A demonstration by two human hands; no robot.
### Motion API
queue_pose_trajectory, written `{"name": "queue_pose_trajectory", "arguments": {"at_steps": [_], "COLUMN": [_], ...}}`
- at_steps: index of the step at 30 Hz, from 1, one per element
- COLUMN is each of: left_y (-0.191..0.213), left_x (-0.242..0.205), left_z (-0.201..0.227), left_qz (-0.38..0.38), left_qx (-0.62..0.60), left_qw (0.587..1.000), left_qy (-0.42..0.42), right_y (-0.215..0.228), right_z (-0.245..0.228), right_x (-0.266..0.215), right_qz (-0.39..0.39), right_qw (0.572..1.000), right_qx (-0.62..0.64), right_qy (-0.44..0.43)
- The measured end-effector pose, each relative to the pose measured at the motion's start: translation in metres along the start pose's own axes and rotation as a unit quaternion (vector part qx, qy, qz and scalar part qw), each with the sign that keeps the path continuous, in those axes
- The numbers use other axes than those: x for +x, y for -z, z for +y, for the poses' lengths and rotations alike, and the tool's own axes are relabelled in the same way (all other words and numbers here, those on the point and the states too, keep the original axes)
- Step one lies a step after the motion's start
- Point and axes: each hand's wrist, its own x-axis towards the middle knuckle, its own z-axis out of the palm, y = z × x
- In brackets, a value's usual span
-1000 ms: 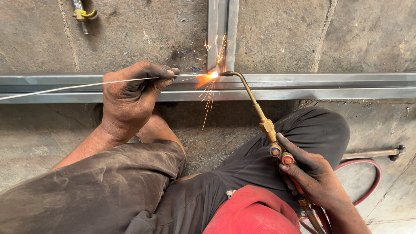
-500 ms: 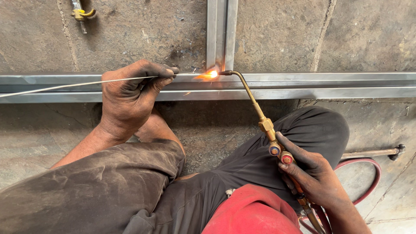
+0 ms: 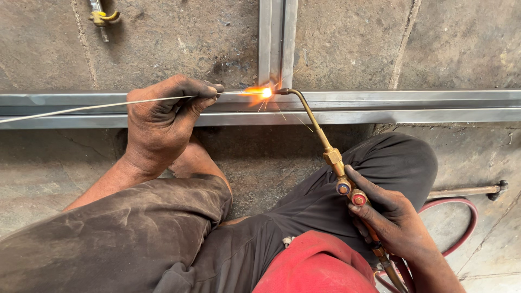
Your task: The person aligns metal bars to form a rectangular frame on the floor. They use a welding torch and filler rod to join the metal pieces at the corners, creating a welded frame structure.
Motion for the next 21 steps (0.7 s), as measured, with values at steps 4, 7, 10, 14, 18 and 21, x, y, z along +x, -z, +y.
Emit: {"name": "queue_pose_trajectory", "arguments": {"at_steps": [4,7,10,14,18,21], "left_y": [0.0000,-0.0008,-0.0013,-0.0010,-0.0010,-0.0011], "left_x": [-0.0002,0.0006,0.0009,0.0010,0.0009,0.0000], "left_z": [0.0001,0.0002,0.0002,0.0002,-0.0002,-0.0005], "left_qz": [0.002,0.000,-0.003,-0.002,-0.002,-0.003], "left_qx": [0.001,-0.004,-0.008,0.004,-0.001,-0.005], "left_qw": [1.000,1.000,1.000,1.000,1.000,1.000], "left_qy": [0.000,-0.001,0.000,0.000,0.000,0.001], "right_y": [-0.0001,-0.0004,-0.0015,-0.0026,-0.0013,0.0014], "right_z": [0.0004,-0.0003,-0.0017,-0.0031,-0.0004,0.0057], "right_x": [0.0001,0.0000,-0.0001,-0.0001,-0.0001,-0.0002], "right_qz": [0.003,0.005,0.003,0.007,0.005,0.000], "right_qw": [1.000,1.000,1.000,1.000,1.000,1.000], "right_qx": [-0.003,-0.001,0.001,0.007,0.007,-0.001], "right_qy": [-0.004,-0.004,-0.002,-0.001,0.004,0.016]}}
